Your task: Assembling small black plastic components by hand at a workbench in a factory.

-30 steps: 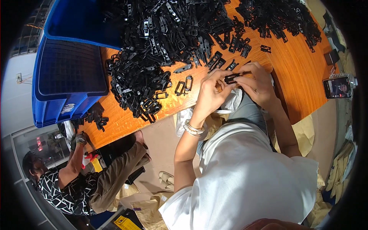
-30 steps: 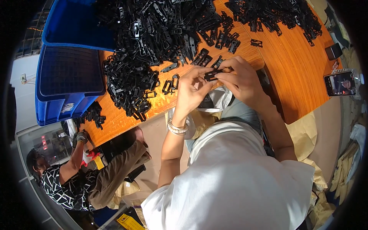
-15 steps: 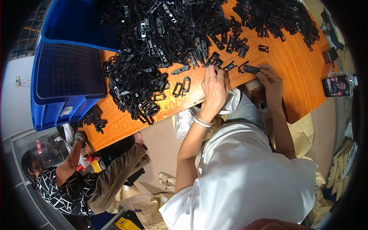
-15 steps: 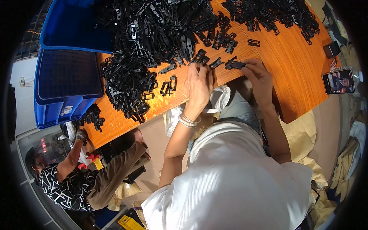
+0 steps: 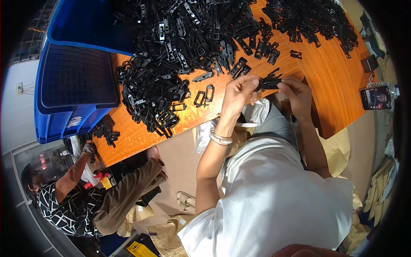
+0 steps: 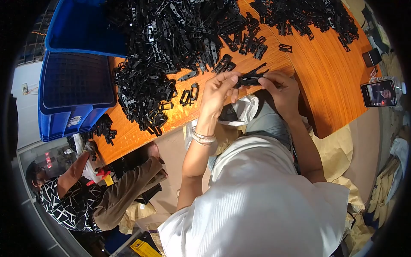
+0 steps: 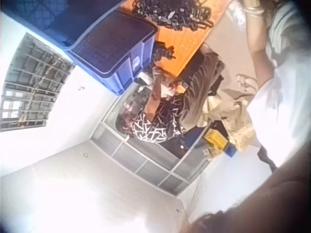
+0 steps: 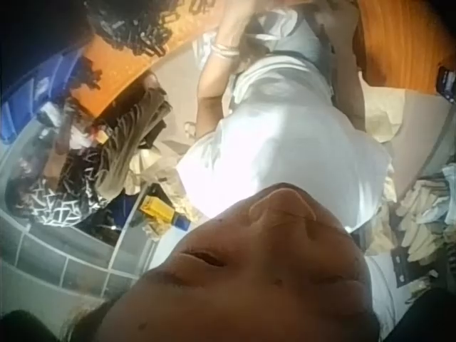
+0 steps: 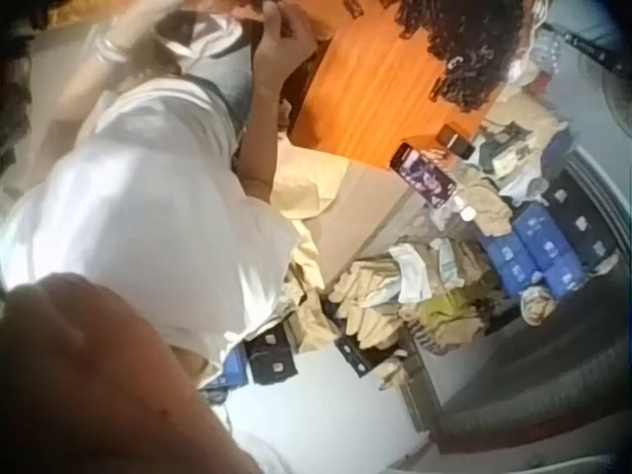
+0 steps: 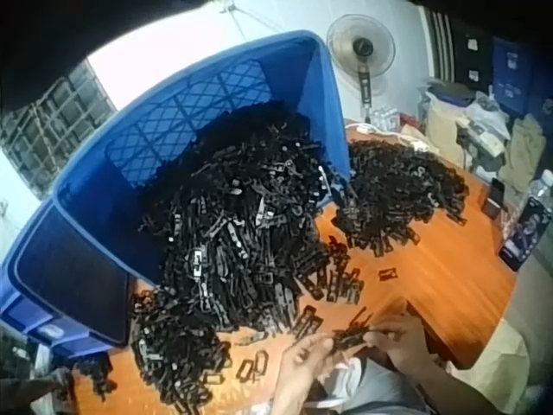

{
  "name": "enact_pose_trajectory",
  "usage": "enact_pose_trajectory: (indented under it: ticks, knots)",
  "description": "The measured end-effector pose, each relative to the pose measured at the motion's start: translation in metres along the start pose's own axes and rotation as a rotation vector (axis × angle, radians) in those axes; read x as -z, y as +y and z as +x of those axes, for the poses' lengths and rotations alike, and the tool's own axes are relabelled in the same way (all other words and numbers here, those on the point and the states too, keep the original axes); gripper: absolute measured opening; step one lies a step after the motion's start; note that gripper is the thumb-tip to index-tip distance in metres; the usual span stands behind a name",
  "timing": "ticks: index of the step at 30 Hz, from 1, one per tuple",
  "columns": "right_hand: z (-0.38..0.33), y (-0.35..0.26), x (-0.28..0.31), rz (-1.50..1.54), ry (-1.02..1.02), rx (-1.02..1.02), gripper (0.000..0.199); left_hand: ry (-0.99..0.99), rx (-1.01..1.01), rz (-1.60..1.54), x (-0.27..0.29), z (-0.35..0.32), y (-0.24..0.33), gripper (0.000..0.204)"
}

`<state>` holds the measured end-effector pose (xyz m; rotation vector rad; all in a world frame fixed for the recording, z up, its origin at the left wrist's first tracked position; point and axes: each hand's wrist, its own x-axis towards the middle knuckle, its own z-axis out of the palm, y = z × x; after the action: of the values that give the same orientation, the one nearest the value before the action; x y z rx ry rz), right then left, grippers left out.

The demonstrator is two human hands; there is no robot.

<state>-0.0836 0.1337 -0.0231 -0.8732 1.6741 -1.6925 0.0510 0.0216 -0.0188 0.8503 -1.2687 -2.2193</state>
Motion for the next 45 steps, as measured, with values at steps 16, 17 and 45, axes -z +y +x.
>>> enact_pose_trajectory:
  ticks: [16, 17, 45]
  knots:
    - [-0.004, -0.008, -0.002, 0.000, 0.007, -0.211, 0.013, 0.195, 0.047, 0.079, -0.008, -0.001, -0.006, 0.040]
    - [-0.005, -0.007, -0.002, -0.026, 0.033, -0.201, 0.013, 0.196, 0.047, 0.080, -0.009, -0.001, -0.005, 0.040]
    - [-0.003, -0.010, -0.010, 0.155, -0.060, -0.124, 0.018, -0.119, -0.008, -0.247, -0.019, 0.003, -0.012, 0.006]
